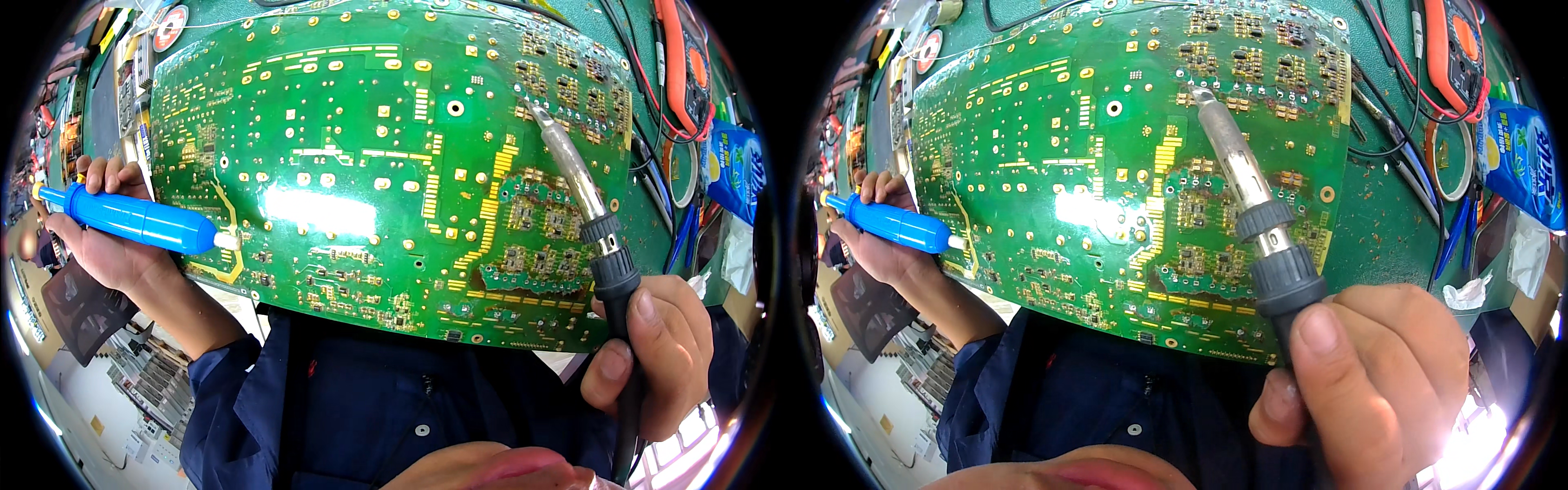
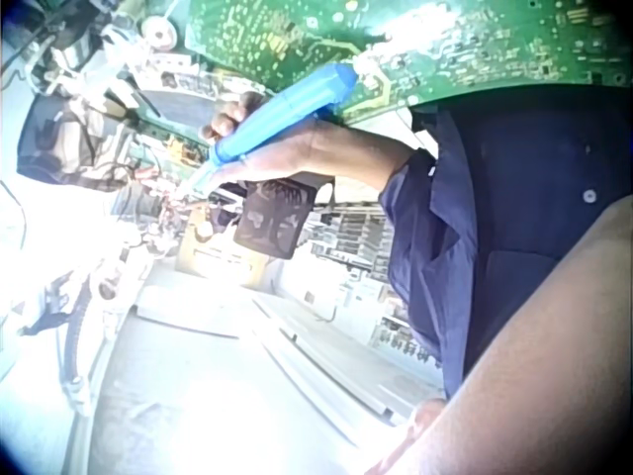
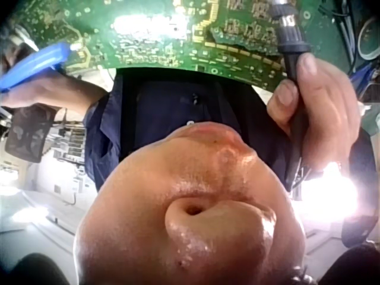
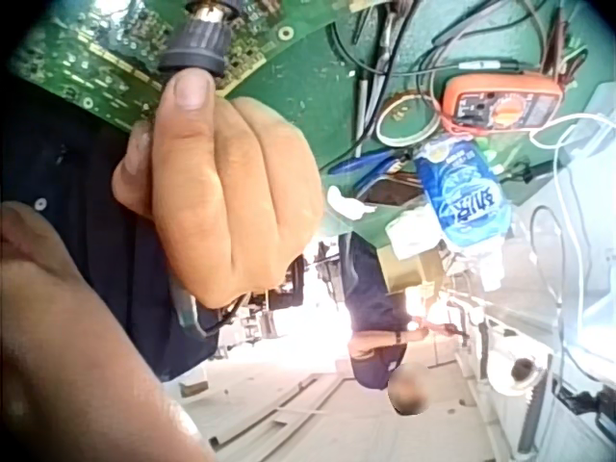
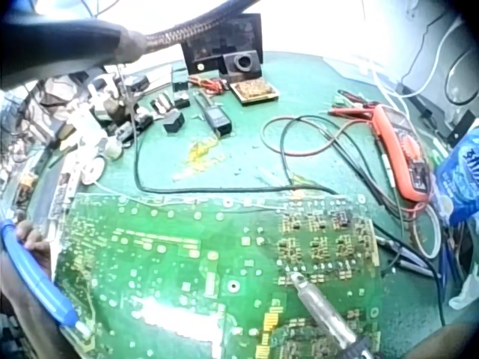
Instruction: The person solders components onto a large green circuit board using a soldering iron and a solder sucker.
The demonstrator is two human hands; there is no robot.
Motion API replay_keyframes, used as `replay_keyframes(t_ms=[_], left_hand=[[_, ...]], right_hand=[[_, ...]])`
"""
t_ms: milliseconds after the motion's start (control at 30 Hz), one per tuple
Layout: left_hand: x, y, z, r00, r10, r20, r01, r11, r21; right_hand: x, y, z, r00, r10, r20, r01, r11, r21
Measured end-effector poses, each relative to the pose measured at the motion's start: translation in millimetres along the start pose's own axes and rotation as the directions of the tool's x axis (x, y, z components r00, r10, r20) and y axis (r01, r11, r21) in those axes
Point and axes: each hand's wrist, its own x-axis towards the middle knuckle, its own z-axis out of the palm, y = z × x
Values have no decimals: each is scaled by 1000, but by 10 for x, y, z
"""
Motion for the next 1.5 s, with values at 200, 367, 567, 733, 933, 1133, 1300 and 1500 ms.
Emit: replay_keyframes(t_ms=[200,367,567,733,933,1133,1300,1500], left_hand=[[-54,-14,24,997,61,-54,-55,992,110],[-38,-32,-41,990,137,-36,-129,978,166],[498,734,-1172,969,-219,116,229,969,-88],[604,621,-365,950,225,-216,140,312,940],[1003,569,-843,986,149,75,-54,-141,989],[689,600,-416,970,243,12,112,-491,864],[-280,6,1052,711,29,702,-695,-114,709],[86,-901,1397,427,-55,903,-900,-125,418]], right_hand=[[0,-121,66,999,10,-35,-11,1000,-15],[-42,-198,153,986,73,-149,-81,995,-50],[-81,-469,263,879,387,-278,-392,919,39],[-56,-506,331,848,404,-343,-434,901,-12],[137,-761,443,807,464,-366,-501,865,-8],[203,-762,551,821,368,-438,-440,895,-75],[206,-858,576,794,355,-493,-485,859,-163],[278,-841,671,819,244,-520,-419,872,-251]])
